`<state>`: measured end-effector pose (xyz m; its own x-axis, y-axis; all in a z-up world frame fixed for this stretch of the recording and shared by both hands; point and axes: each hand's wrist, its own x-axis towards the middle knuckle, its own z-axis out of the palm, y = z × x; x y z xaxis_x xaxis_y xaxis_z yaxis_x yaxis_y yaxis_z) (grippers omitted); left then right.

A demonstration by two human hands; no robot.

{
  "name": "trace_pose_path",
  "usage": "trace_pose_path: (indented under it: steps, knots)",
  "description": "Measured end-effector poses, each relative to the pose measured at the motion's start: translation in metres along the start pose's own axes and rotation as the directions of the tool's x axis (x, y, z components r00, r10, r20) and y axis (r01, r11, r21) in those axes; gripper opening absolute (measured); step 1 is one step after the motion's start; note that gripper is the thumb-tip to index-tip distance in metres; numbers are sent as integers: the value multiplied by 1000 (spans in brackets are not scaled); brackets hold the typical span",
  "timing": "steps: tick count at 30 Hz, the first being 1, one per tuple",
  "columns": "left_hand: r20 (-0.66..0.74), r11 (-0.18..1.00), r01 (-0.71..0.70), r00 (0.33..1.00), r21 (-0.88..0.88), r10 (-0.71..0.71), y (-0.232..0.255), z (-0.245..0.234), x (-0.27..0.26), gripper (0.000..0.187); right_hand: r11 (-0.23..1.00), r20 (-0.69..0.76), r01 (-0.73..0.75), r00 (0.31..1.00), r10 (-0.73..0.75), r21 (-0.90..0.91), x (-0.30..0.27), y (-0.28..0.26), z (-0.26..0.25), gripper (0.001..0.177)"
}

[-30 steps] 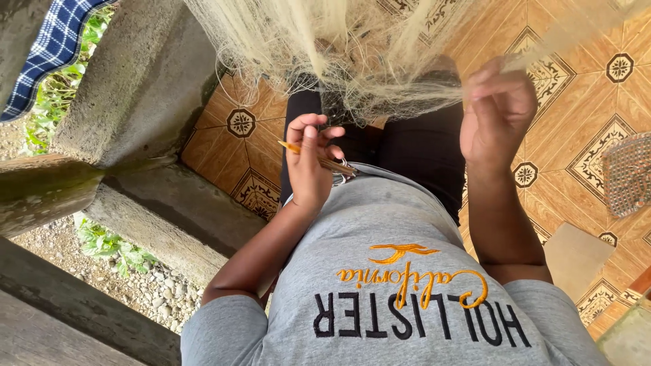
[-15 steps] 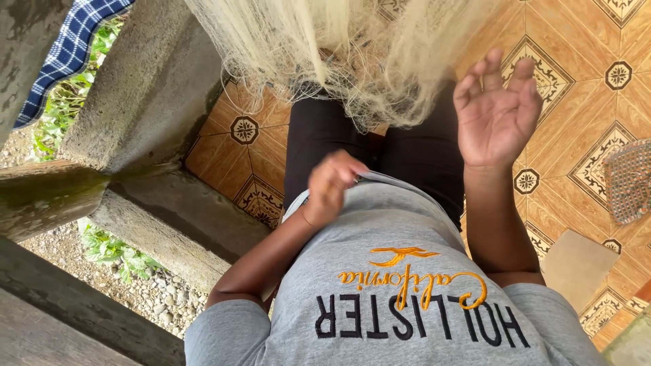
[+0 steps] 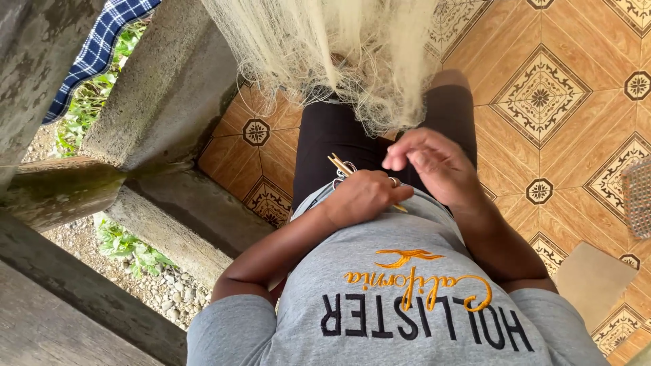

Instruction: A person is seen repairing or weaving a fine mesh fishing net using a yellow netting needle and a pair of scissors.

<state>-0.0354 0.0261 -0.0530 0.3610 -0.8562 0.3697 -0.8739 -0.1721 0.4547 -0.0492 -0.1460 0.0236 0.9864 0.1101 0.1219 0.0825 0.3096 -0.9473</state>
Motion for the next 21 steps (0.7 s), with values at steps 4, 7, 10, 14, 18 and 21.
trace_pose_path:
  steps: [4, 7, 10, 14, 18, 21]
  knots:
    - [50, 996, 70, 996, 57, -73, -10, 8, -11, 9, 997, -58, 32, 998, -28, 67, 1, 7, -22, 30]
    - [89, 979, 139, 984, 147, -153, -18, 18, -24, 10, 996, -105, -41, 993, 49, 80, 0, 13, -27, 28]
    - [113, 953, 228, 961, 198, -253, -24, 9, -33, 11, 950, -134, -153, 972, 195, 271, -4, 24, -36, 25]
    - [47, 901, 386, 915, 200, -402, -43, -15, -43, 6, 872, -148, -220, 939, 311, 437, -4, 33, -43, 17]
    - [82, 905, 403, 906, 137, -416, -46, -44, -42, 10, 874, -164, -209, 938, 306, 438, 3, 29, -32, 13]
    - [177, 921, 320, 916, 224, -361, -43, -33, -49, 12, 889, -183, -185, 942, 282, 419, 3, 33, -30, 11]
